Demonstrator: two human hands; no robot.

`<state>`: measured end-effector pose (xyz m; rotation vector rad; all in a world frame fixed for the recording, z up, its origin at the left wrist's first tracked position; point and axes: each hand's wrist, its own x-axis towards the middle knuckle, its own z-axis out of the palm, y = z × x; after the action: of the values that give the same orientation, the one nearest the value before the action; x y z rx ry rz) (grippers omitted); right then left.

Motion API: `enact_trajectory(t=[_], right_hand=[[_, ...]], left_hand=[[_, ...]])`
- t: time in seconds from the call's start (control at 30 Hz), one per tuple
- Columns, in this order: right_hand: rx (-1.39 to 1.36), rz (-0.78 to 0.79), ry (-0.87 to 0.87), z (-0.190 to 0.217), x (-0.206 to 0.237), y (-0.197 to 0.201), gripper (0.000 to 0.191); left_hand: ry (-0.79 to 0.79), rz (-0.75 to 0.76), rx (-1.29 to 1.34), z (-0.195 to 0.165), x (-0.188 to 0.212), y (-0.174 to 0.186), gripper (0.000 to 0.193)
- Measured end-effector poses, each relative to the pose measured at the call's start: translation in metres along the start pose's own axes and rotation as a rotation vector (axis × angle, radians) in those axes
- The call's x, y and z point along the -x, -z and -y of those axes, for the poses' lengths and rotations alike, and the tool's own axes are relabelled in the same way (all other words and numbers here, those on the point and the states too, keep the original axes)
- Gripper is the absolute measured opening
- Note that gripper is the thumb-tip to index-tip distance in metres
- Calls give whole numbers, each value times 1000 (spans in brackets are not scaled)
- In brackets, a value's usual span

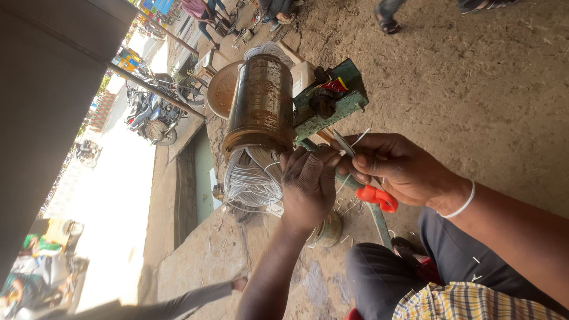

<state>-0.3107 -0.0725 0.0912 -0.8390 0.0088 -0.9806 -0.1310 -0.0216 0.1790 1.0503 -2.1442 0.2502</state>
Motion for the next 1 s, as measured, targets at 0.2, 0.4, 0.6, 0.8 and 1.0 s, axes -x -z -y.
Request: enact_trajectory(t=[0.2, 0.4, 0.6, 0.8, 1.0], right_hand=[[-43, -7, 47, -14, 2, 13, 30], [470, -132, 100, 3, 2, 27, 24], [448, -463, 405, 99, 14, 37, 21], [849, -411, 69, 53, 33, 16, 35], [910, -314, 140, 29, 7, -37, 44]], left_hand=[[15, 1, -21, -3, -3, -1, 7], [1, 57, -52, -4, 1, 0, 14], [-75, 3, -23, 6, 12, 3, 22], [-108, -67, -19, 8, 8, -7, 20], [-126, -23, 43, 5, 6, -1, 20]])
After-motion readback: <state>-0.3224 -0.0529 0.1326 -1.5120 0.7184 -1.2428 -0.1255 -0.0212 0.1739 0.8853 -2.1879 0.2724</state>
